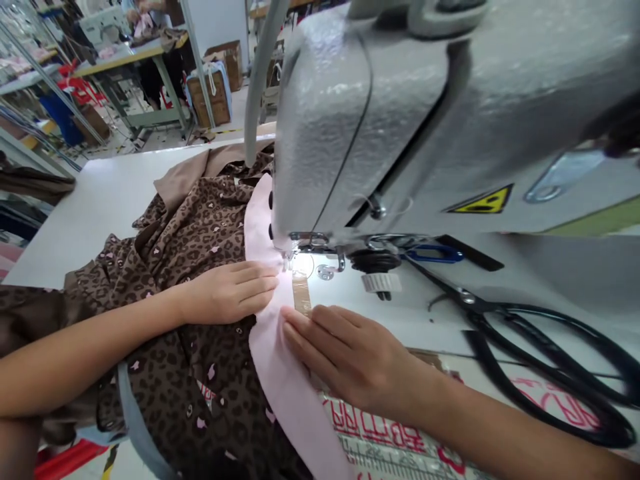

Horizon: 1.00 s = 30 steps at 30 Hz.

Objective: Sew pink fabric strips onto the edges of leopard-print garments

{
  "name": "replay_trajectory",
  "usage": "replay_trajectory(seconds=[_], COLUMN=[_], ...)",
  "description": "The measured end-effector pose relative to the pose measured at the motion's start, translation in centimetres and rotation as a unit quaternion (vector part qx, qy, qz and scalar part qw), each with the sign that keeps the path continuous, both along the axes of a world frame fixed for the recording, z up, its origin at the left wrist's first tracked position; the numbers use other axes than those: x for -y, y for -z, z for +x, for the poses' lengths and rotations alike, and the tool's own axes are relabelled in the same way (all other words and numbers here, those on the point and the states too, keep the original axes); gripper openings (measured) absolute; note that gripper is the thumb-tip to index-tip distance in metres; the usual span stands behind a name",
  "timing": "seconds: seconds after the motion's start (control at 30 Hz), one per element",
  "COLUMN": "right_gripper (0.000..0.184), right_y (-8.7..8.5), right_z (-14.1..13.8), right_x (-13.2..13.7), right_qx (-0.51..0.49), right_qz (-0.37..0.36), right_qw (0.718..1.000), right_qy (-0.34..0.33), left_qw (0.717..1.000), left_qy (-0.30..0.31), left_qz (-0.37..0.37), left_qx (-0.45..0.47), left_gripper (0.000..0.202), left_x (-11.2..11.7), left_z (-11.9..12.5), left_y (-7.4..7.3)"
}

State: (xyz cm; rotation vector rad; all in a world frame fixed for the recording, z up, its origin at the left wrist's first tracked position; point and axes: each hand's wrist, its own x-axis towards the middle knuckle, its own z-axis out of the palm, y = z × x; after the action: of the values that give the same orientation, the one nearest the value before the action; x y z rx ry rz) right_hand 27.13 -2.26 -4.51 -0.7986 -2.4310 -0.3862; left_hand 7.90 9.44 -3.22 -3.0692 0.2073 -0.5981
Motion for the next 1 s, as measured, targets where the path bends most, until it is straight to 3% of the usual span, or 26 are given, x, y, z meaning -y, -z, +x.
replay_trajectory(seconds=[0.17,0.5,0.77,1.0], right_gripper=[0.019,0.016,0.022,0.024], right_y=[0.2,0.2,0.1,0.0], right_z=[0.1,0.0,-0.2,0.3], right_x=[0.2,0.1,0.5,-0.7], right_qx=[0.005,-0.007,0.003,0.014], right_qz=[0.005,0.007,-0.005,-0.010], right_qw=[1.000,1.000,0.999,0.998], right_qy=[0.012,0.011,0.035,0.058], left_qw=[0.997,0.998,0.994,0.996], left_qy=[-0.058,-0.046,-0.104,-0.080], left_qz=[0.013,0.025,-0.042,-0.044], left_qx=[-0.054,-0.033,-0.008,0.003], left_gripper=[0.019,0.020,0.025,0.026], left_x=[1.1,1.3,3.1,1.4], left_z=[0.6,0.6,0.1,0.2], left_y=[-0.5,-0.4,0.5,1.4])
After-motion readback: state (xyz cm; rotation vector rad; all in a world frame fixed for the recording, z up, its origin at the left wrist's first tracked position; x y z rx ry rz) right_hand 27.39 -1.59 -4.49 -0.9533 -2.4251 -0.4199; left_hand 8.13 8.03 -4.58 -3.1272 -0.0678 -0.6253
